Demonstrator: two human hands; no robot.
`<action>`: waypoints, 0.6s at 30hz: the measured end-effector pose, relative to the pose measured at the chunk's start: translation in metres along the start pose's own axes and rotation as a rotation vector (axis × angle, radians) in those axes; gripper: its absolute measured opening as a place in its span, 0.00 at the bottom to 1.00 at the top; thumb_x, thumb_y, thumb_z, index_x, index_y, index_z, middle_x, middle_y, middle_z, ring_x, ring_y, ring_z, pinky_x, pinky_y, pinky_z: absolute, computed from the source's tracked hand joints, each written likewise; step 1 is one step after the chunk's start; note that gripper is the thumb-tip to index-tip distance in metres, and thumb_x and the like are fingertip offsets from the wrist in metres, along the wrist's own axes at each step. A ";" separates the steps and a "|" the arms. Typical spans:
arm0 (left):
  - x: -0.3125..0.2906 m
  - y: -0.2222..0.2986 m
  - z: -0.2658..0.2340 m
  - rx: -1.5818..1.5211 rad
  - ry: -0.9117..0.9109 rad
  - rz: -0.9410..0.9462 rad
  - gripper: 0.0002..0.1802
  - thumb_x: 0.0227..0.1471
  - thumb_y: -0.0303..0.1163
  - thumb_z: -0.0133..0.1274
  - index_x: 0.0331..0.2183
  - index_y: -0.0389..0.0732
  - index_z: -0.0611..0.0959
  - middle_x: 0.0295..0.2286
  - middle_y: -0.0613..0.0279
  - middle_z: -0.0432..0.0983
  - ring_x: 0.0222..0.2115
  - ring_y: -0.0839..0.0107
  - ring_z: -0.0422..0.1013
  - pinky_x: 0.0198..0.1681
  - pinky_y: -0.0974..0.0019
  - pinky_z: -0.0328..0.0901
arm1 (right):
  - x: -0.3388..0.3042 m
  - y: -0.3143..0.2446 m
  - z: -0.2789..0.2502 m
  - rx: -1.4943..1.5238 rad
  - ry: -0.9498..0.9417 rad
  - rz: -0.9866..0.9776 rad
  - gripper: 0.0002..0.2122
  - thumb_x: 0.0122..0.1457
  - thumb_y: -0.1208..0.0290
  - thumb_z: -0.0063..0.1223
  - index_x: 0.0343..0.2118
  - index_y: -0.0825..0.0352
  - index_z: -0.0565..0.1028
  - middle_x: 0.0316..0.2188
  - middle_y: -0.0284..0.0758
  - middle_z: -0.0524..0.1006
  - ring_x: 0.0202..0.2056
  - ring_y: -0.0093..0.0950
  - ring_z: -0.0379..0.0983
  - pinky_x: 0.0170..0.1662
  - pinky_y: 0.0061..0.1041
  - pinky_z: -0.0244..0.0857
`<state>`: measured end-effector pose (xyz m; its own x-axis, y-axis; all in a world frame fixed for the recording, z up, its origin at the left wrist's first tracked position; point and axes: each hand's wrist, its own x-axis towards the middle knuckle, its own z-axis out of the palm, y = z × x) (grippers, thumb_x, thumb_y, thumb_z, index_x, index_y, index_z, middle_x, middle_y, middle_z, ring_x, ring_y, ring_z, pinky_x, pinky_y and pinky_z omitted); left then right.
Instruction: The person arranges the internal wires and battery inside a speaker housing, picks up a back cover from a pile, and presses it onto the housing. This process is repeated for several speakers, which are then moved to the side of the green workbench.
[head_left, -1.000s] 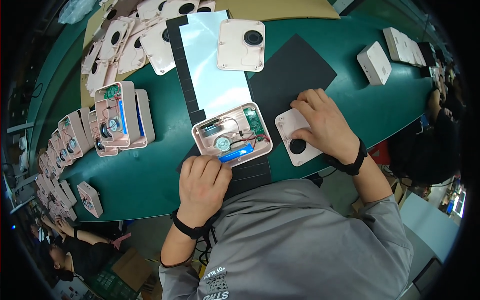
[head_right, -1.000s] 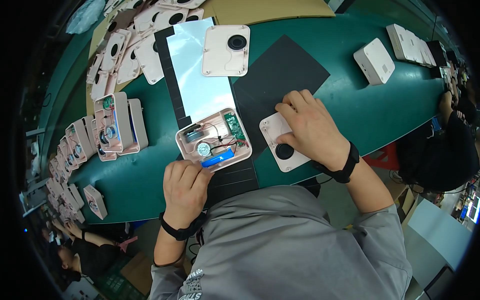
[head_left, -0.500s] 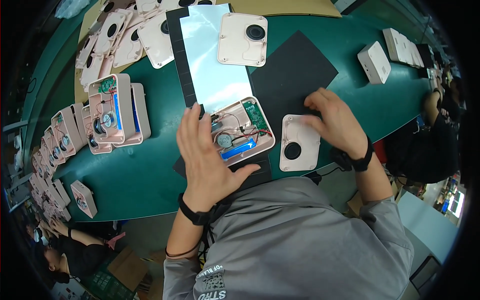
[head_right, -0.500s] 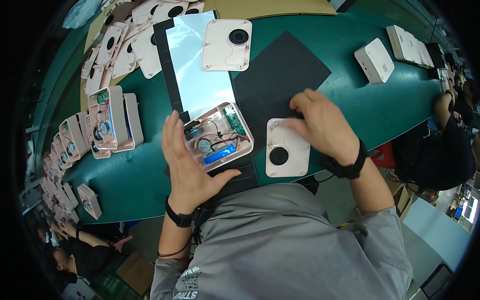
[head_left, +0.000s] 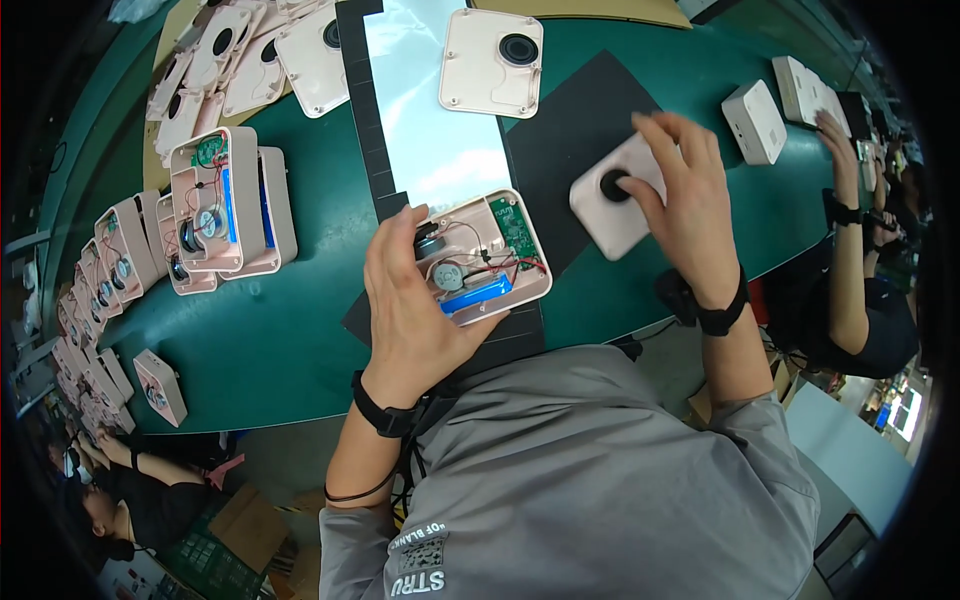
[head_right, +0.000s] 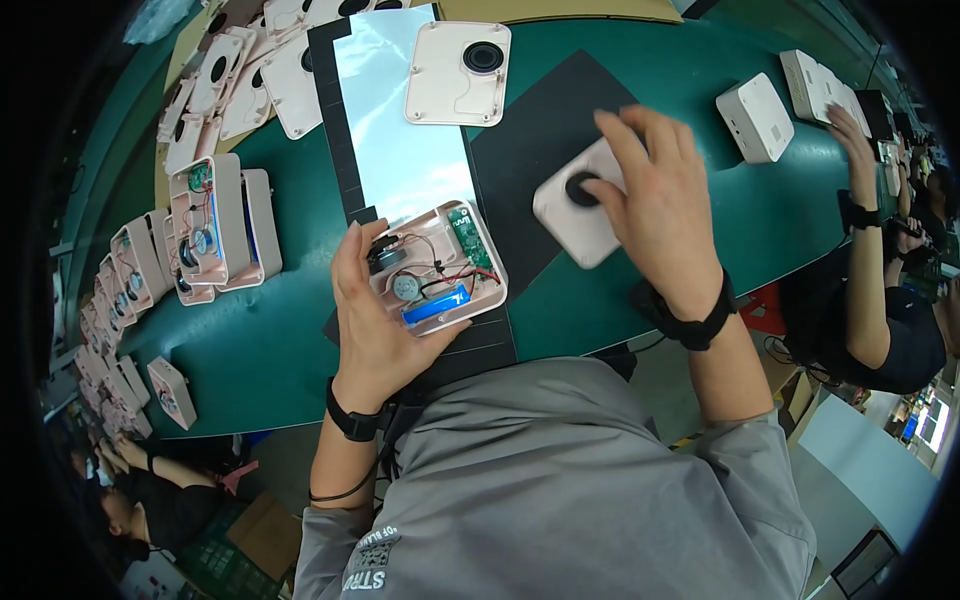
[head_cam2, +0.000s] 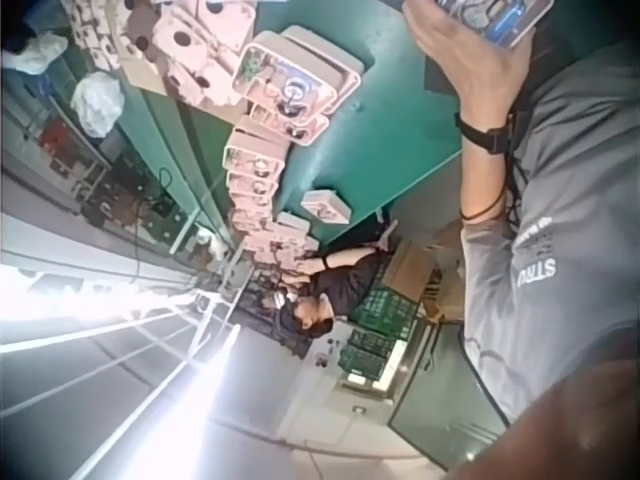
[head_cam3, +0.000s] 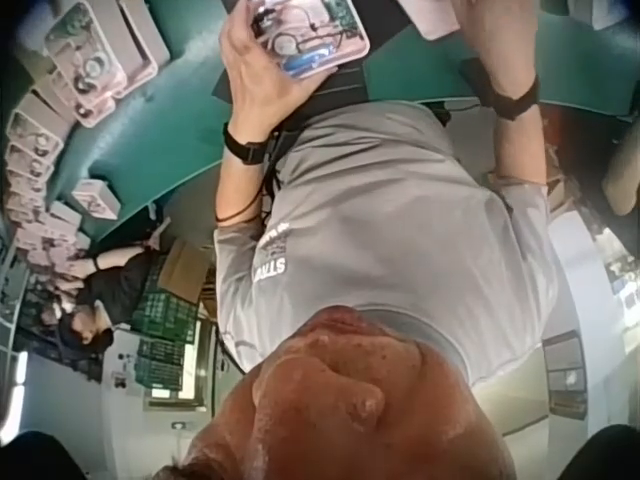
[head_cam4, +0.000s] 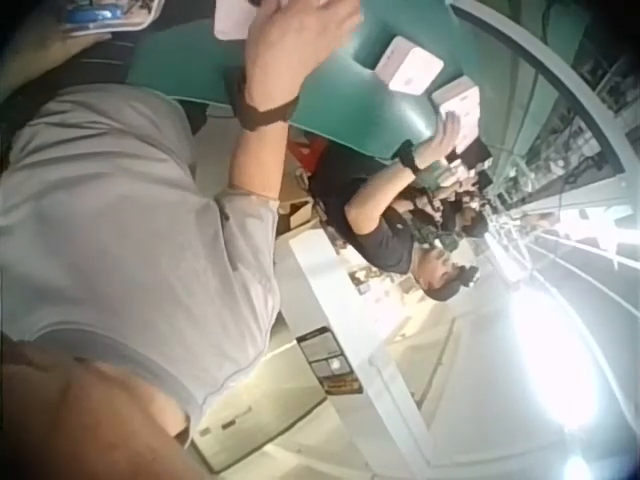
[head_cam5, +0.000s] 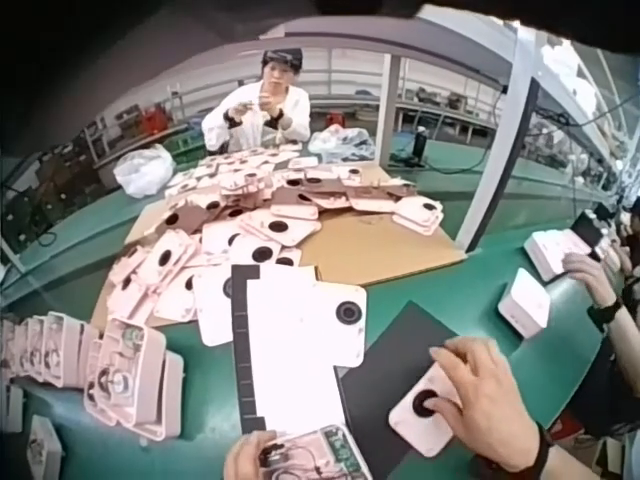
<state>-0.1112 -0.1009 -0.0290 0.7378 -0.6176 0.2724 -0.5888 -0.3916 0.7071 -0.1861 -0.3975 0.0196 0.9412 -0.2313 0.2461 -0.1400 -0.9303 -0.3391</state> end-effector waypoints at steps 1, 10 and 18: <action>0.002 0.000 0.001 0.002 0.004 -0.004 0.75 0.28 0.37 0.82 0.69 0.36 0.50 0.61 0.42 0.64 0.61 0.41 0.61 0.64 0.43 0.56 | 0.010 -0.008 -0.001 -0.072 0.113 -0.032 0.20 0.49 0.72 0.71 0.46 0.66 0.81 0.52 0.42 0.75 0.55 0.47 0.71 0.56 0.44 0.68; 0.008 0.004 0.001 -0.049 0.006 0.017 0.79 0.25 0.38 0.83 0.69 0.36 0.48 0.63 0.41 0.61 0.64 0.39 0.57 0.66 0.42 0.53 | 0.009 -0.106 0.033 0.209 -0.196 -0.327 0.16 0.48 0.71 0.70 0.40 0.69 0.80 0.52 0.41 0.74 0.56 0.43 0.69 0.57 0.40 0.64; 0.007 0.001 -0.001 -0.122 0.026 0.042 0.68 0.37 0.37 0.77 0.69 0.33 0.50 0.63 0.39 0.60 0.65 0.39 0.56 0.67 0.41 0.52 | 0.007 -0.103 0.042 0.093 -0.133 -0.506 0.10 0.49 0.71 0.66 0.34 0.68 0.80 0.54 0.40 0.74 0.58 0.43 0.68 0.60 0.46 0.63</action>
<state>-0.1066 -0.1051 -0.0260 0.7228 -0.6129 0.3192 -0.5759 -0.2790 0.7684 -0.1522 -0.2911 0.0177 0.9156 0.2841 0.2845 0.3643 -0.8856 -0.2882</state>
